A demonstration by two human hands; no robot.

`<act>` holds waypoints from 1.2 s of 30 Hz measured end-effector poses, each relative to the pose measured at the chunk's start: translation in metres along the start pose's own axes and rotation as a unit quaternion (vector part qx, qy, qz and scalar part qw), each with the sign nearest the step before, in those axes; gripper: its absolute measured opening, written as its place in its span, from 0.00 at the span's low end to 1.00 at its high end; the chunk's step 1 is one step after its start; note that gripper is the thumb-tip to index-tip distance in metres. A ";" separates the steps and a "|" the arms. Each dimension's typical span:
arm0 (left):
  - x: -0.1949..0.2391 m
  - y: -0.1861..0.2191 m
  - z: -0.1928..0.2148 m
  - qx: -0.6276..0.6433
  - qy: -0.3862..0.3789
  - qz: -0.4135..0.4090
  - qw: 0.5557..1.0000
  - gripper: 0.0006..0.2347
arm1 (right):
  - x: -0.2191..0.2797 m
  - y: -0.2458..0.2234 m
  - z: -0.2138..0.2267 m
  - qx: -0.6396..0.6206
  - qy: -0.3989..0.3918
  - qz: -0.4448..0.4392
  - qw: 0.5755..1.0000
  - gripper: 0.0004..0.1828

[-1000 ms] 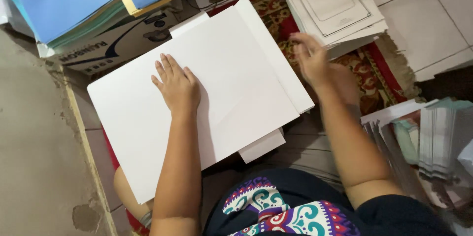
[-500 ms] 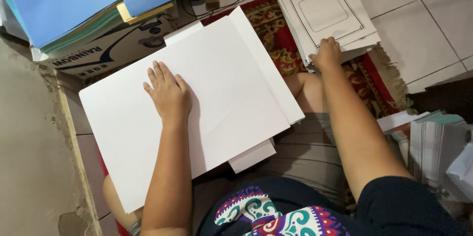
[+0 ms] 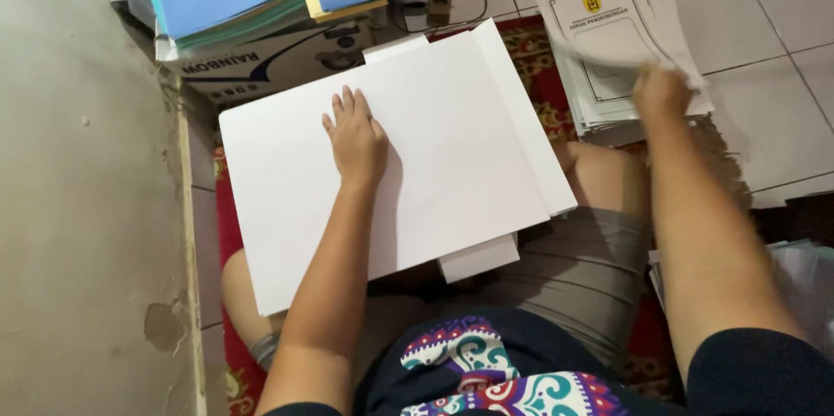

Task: Inserting printed documents into paper folders and smoothing them flat

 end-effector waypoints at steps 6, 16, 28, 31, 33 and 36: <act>0.001 0.003 0.008 0.058 0.046 -0.054 0.996 0.11 | 0.173 -0.178 0.323 -0.211 0.424 0.333 0.815 0.22; -0.016 -0.078 -0.007 0.428 0.179 -0.087 0.882 0.18 | 0.354 -0.346 0.156 -0.242 0.069 0.506 0.825 0.16; -0.012 -0.090 -0.017 0.558 0.138 -0.149 0.804 0.44 | 0.208 -0.261 0.115 -0.363 -0.134 0.208 0.898 0.27; -0.021 -0.111 -0.027 0.630 0.135 -0.138 0.752 0.43 | 0.203 -0.271 0.100 -0.477 -0.190 0.206 0.833 0.29; -0.020 -0.112 -0.028 0.634 0.147 -0.149 0.744 0.43 | 0.205 -0.274 0.082 -0.582 -0.223 0.201 0.756 0.34; -0.015 -0.088 -0.025 0.596 0.149 -0.180 0.768 0.41 | 0.193 -0.251 0.071 -0.589 -0.220 0.196 0.753 0.36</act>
Point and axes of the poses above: each hand's wrist, its own x-axis away from the middle knuckle, its own z-axis out of the back of the hand, y = z × x, the point moved 8 cm from there along -x, towards the middle knuckle, and after that the axes turned 9 degrees about -y, right-handed, at the moved point
